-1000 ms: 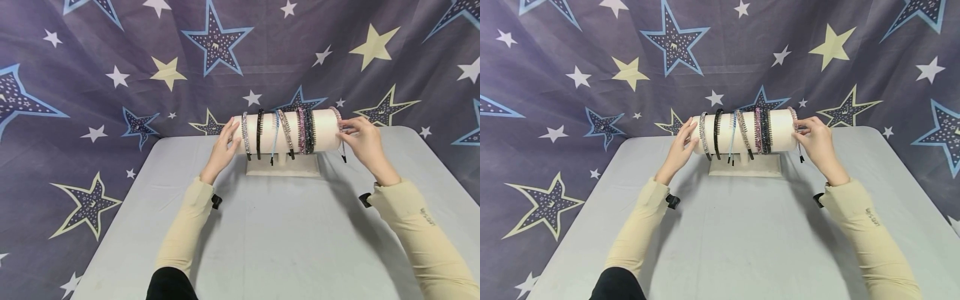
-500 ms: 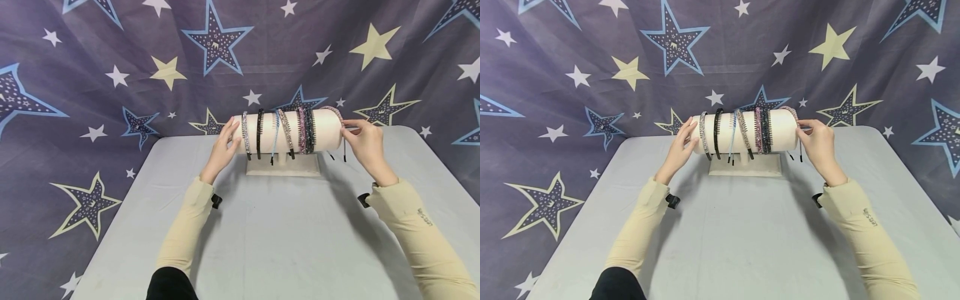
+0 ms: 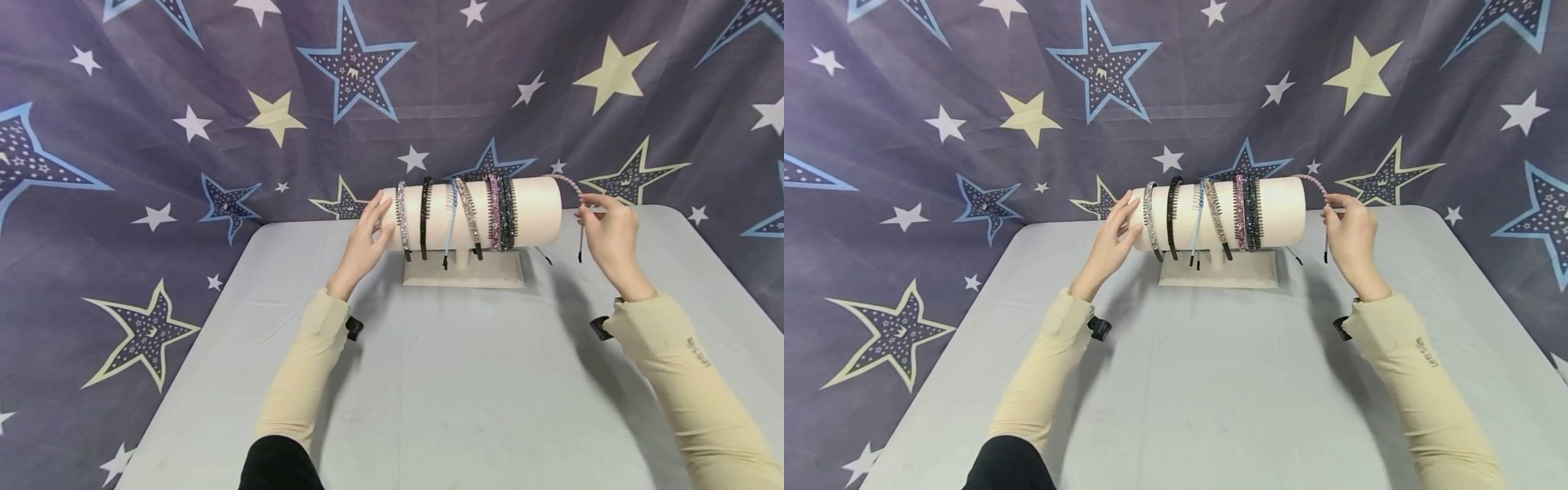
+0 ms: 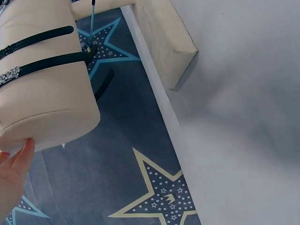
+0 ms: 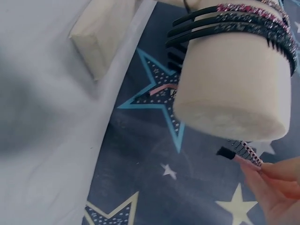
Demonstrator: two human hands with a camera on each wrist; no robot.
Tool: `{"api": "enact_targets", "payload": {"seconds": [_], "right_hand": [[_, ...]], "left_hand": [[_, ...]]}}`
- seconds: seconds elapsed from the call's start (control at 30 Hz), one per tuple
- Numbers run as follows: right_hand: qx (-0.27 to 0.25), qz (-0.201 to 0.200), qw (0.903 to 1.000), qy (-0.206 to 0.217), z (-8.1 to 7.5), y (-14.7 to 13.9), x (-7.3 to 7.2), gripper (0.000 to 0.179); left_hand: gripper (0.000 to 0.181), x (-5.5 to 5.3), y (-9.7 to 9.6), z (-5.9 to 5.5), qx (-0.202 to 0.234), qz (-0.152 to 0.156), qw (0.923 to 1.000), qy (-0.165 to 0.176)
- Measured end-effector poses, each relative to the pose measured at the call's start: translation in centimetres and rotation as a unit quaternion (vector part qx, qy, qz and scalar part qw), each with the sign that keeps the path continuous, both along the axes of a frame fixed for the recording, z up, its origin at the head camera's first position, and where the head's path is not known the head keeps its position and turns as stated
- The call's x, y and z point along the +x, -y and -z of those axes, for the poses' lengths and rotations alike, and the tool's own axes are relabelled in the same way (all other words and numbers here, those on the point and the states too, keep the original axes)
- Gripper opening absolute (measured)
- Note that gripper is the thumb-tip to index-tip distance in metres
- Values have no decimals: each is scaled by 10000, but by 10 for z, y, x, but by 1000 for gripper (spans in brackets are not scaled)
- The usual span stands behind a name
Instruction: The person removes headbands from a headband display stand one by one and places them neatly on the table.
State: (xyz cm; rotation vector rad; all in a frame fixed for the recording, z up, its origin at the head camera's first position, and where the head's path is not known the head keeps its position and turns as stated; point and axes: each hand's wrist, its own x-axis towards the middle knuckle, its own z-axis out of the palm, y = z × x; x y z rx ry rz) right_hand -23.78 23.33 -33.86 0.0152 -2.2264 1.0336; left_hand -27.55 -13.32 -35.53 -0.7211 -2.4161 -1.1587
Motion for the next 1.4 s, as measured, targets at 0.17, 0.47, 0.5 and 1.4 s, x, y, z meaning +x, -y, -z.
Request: {"api": "enact_targets", "payload": {"seconds": [0.17, 0.47, 0.5, 1.4], "right_hand": [[-335, 54, 9984, 443, 6, -12, -3, 25], [-2112, -398, 9730, 842, 115, -106, -79, 22], [-2289, -444, 9683, 896, 128, -116, -88, 23], [-4883, -1418, 8171, 2717, 123, -129, -40, 17]], "left_hand": [[45, 0, 0, 1, 63, 1, 10000, -6], [45, -1, 0, 2, 45, -23, 10000, -17], [45, -1, 1, 2, 38, -26, 10000, -17], [45, -1, 0, 1, 18, -6, 10000, -32]]}}
